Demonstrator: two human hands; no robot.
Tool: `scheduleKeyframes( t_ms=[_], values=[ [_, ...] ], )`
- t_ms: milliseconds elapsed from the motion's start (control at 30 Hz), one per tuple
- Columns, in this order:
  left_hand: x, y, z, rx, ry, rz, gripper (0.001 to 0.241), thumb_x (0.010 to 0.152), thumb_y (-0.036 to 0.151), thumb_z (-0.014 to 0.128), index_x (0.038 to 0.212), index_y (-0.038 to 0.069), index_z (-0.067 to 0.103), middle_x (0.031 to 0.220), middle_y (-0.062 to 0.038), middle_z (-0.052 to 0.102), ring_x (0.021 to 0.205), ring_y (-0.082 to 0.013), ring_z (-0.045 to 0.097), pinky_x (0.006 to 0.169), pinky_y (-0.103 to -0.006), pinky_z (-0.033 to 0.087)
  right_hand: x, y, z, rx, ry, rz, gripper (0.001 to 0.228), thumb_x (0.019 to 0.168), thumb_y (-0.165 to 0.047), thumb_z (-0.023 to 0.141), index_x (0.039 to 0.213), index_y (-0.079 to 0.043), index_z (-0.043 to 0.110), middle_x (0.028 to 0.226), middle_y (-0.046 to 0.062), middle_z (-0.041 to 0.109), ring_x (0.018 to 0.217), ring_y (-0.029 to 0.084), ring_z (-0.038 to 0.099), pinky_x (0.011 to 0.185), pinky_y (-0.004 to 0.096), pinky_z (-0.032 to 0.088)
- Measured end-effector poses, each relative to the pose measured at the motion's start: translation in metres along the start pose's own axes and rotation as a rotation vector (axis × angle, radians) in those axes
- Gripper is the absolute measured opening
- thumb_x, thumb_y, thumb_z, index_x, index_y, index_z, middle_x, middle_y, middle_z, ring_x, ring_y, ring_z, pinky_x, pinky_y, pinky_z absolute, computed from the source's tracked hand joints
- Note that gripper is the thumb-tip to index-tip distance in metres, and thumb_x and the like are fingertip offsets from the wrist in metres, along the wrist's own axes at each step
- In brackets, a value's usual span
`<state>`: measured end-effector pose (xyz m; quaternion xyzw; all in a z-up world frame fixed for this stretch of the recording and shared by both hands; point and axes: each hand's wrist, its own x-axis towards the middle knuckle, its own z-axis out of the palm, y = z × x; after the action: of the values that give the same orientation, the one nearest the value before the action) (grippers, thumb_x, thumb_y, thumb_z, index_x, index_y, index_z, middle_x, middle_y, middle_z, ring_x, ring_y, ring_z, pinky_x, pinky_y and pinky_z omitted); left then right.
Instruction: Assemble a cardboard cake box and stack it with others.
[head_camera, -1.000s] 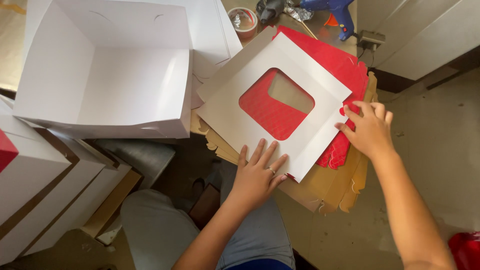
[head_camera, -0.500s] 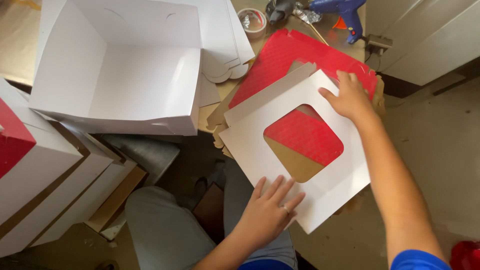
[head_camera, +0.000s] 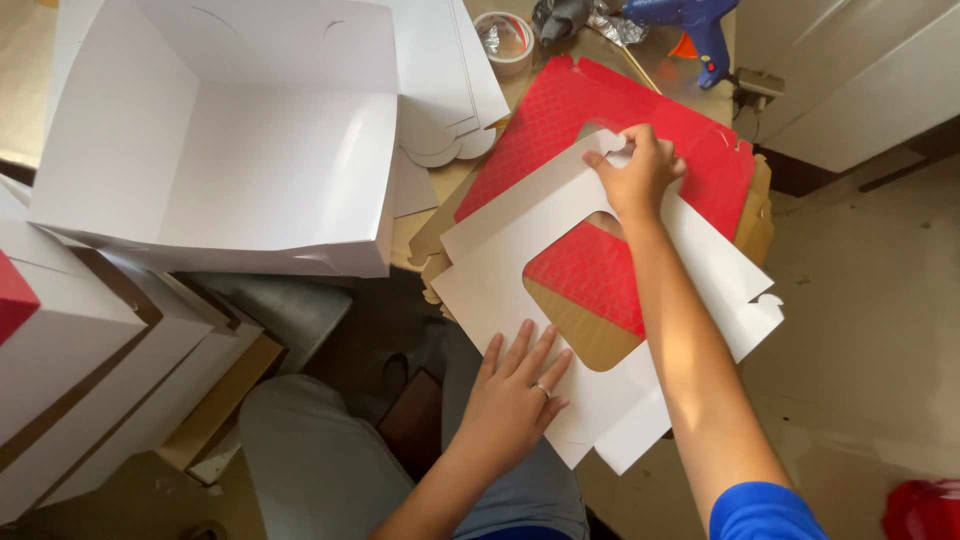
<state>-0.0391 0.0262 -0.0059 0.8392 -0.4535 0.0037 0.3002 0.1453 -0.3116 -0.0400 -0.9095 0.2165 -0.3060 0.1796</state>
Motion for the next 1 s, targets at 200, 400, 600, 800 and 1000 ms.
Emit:
scheduleKeyframes(
  t_ms=[200,400,600,800,1000],
  values=[
    [0.0,0.001,0.0,-0.012,-0.011,-0.017,0.056,0.094,0.032,0.065,0.146,0.012,0.055,0.159,-0.012,0.041,0.149,-0.0364,0.031,0.118,-0.059,0.022,-0.012,-0.027,-0.014,-0.108,-0.036,-0.44,0.027,0.093,-0.034,0.084,0.108,-0.013,0.073,0.108,0.002,0.076,0.117,0.025,0.058,0.106,0.05,0.029],
    [-0.002,0.004,-0.001,-0.006,-0.015,-0.022,0.057,0.095,0.033,0.065,0.147,0.013,0.054,0.16,-0.011,0.04,0.15,-0.0362,0.03,0.119,-0.0584,0.021,-0.015,0.004,0.014,-0.049,-0.083,-0.615,0.031,0.107,-0.032,0.072,0.123,-0.007,0.065,0.131,0.013,0.071,0.134,0.023,0.061,0.117,0.053,0.02],
    [-0.005,-0.001,-0.001,-0.044,-0.017,-0.009,0.057,0.094,0.031,0.066,0.147,0.015,0.054,0.162,-0.01,0.038,0.151,-0.0348,0.03,0.119,-0.0571,0.021,-0.024,-0.014,-0.003,0.067,-0.069,-0.346,0.08,0.094,-0.034,0.074,0.155,-0.001,0.035,0.139,0.019,0.058,0.131,0.039,0.046,0.111,0.061,0.02],
    [-0.004,-0.004,-0.004,-0.13,-0.031,-0.037,0.059,0.095,0.027,0.066,0.149,0.012,0.051,0.163,-0.011,0.037,0.152,-0.0349,0.031,0.12,-0.0583,0.021,-0.025,-0.021,-0.009,-0.234,-0.07,-0.215,0.052,0.105,-0.04,0.064,0.15,-0.019,0.052,0.162,0.007,0.047,0.149,0.035,0.035,0.119,0.067,0.017],
    [0.019,-0.034,-0.044,0.003,0.267,-0.172,0.054,0.091,0.021,0.067,0.143,0.011,0.055,0.158,-0.018,0.039,0.148,-0.0373,0.033,0.115,-0.0623,0.021,-0.016,-0.017,0.005,-0.272,-0.308,-0.127,0.074,0.105,-0.055,0.048,0.156,-0.002,0.038,0.166,0.015,0.032,0.151,0.043,0.017,0.112,0.075,0.001]
  ],
)
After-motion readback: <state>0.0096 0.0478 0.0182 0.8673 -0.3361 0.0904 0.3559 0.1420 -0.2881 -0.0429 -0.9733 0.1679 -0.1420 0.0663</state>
